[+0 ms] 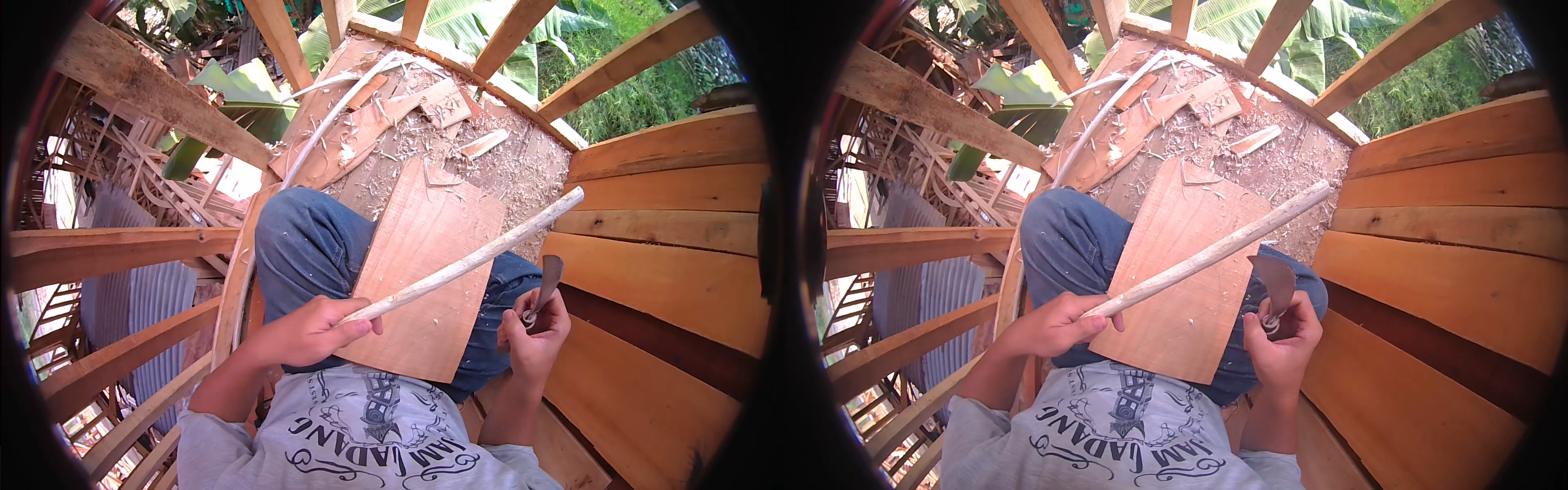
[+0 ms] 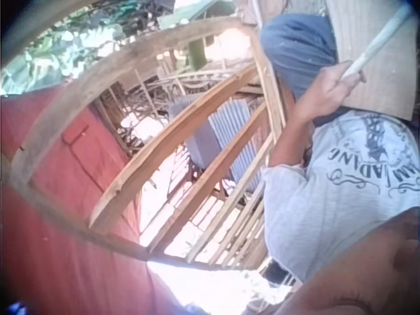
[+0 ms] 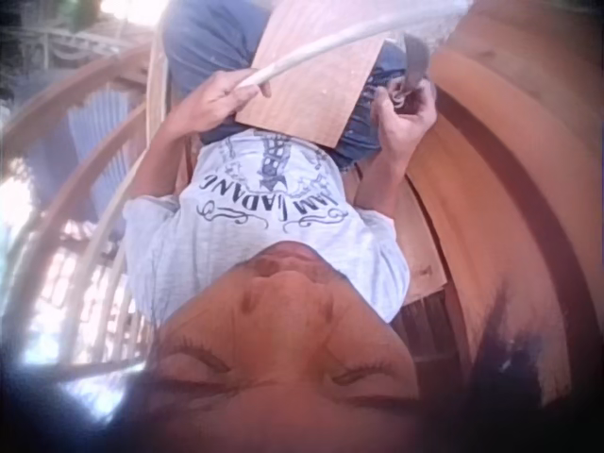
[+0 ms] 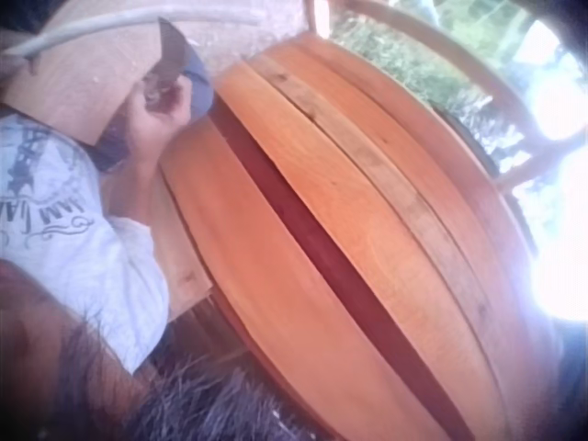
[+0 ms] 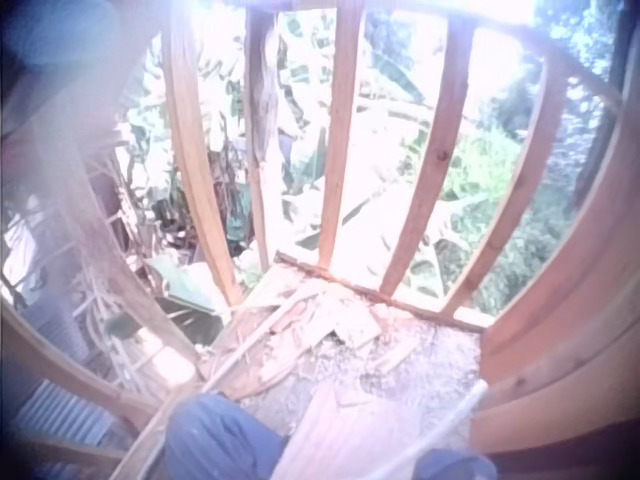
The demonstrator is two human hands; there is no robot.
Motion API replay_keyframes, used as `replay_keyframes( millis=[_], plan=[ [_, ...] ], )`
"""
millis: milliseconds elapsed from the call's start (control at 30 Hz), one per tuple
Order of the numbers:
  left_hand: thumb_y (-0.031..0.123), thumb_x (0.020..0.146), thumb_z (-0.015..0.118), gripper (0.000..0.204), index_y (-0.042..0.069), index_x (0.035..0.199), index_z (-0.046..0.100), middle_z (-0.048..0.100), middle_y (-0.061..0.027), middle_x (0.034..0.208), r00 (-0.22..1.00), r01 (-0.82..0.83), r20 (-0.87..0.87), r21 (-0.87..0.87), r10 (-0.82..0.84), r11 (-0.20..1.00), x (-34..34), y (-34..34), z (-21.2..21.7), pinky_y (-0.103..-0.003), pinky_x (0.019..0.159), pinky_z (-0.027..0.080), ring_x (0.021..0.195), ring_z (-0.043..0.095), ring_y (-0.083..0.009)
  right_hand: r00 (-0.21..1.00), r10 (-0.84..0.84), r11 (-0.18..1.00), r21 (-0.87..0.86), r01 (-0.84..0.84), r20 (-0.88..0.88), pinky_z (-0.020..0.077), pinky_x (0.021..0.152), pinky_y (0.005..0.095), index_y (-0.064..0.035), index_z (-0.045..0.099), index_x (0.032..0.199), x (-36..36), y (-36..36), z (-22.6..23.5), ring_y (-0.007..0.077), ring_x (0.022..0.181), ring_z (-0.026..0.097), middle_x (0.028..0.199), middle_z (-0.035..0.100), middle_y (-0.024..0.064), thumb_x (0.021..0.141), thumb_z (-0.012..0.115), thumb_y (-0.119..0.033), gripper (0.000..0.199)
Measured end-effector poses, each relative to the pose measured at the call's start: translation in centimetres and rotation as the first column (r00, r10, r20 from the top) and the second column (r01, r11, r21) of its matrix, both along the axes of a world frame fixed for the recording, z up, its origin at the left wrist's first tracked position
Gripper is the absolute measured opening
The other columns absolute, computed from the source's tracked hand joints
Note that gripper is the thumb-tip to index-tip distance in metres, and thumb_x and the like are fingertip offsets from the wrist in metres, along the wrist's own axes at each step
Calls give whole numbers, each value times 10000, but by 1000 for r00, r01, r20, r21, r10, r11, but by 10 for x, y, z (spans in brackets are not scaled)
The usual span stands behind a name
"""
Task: The person sits cross-legged on a wooden platform and uses a curved blade to shave and shape a long, thin piece of wood. They hold the wood against a flat board on their lap and repeatedly scrape the blade along its length to remove bark and smooth the surface.
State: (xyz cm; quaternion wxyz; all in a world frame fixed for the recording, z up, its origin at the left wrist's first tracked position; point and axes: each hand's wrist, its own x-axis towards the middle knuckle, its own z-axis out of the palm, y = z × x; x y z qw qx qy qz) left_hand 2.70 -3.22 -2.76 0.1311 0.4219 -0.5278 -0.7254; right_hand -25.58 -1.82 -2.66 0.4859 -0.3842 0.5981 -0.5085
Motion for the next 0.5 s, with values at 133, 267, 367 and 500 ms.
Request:
replay_keyframes(
  millis=[133,267,367,500],
  plan=[
    [241,941,505,242,26,989,605,486,13,638,1000,-2,-6,-102,1,995,-1,-7,-1,-252,557,372,595,443,-77,997,-21,998,53,25,-74,395,466,166,-32,502,829,-1,3,11,17,537,493,721,530,-5,730,691,98,249],
    [227,924,535,224,24,982,608,539,-10,698,998,48,51,-82,-44,995,-4,-16,14,-260,610,404,653,491,-93,977,157,985,-45,-165,-145,396,514,186,-9,552,815,12,7,10,34,633,508,735,552,-6,676,764,50,260],
    [240,935,526,250,11,995,606,585,-44,730,998,53,45,-94,-49,994,-5,-13,15,-276,633,433,669,540,-120,903,232,946,-130,-295,-360,396,499,203,4,573,734,9,-1,4,63,601,520,711,575,34,638,790,33,239],
    [257,943,514,264,15,1005,601,595,-67,723,996,75,62,-101,-69,992,-5,-11,15,-291,635,443,662,560,-142,869,118,963,-159,-218,-480,399,486,214,26,590,676,-4,-3,-2,96,579,540,694,605,76,638,798,10,212]
  ],
)
